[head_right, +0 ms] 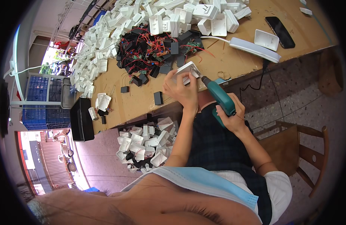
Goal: Assembling electronic components into white plastic housings using an electric screwdriver.
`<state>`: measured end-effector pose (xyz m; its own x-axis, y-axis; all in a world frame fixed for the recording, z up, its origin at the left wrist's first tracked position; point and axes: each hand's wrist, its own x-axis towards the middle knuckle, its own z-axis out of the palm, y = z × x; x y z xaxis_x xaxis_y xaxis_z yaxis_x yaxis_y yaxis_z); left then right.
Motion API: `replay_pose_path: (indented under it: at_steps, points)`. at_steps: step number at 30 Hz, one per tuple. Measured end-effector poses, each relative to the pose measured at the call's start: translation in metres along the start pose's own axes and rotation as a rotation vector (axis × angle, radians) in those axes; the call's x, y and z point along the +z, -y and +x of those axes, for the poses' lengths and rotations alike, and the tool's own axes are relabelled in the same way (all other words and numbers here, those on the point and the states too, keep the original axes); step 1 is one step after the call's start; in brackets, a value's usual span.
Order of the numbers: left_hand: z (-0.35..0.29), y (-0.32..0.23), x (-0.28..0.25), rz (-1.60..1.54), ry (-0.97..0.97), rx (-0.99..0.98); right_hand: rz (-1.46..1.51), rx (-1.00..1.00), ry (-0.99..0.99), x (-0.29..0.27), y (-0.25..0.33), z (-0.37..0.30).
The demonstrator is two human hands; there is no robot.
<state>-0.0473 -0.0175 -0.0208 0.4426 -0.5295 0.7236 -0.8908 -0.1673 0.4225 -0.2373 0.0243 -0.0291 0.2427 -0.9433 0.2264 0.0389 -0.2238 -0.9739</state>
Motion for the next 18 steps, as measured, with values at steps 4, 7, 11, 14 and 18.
replay_pose_path:
  at_steps: [4, 7, 11, 14, 18]
  points:
    - [0.000, -0.001, 0.000, -0.012, -0.005, -0.001, 0.098, -0.019, -0.006, -0.009, 0.003, -0.007]
    - [-0.002, 0.002, 0.001, -0.014, -0.007, -0.001, 0.089, -0.078, 0.024, -0.020, 0.002, -0.015]
    - [0.002, 0.001, -0.005, -0.011, 0.002, -0.002, 0.101, -0.091, 0.026, -0.028, 0.006, -0.022]
    - [0.006, -0.002, -0.022, -0.061, 0.086, 0.009, 0.111, -0.083, 0.025, -0.035, 0.007, -0.026]
    - [0.021, 0.033, -0.056, -0.256, 0.009, -0.143, 0.124, -0.076, 0.015, -0.043, 0.001, -0.033]
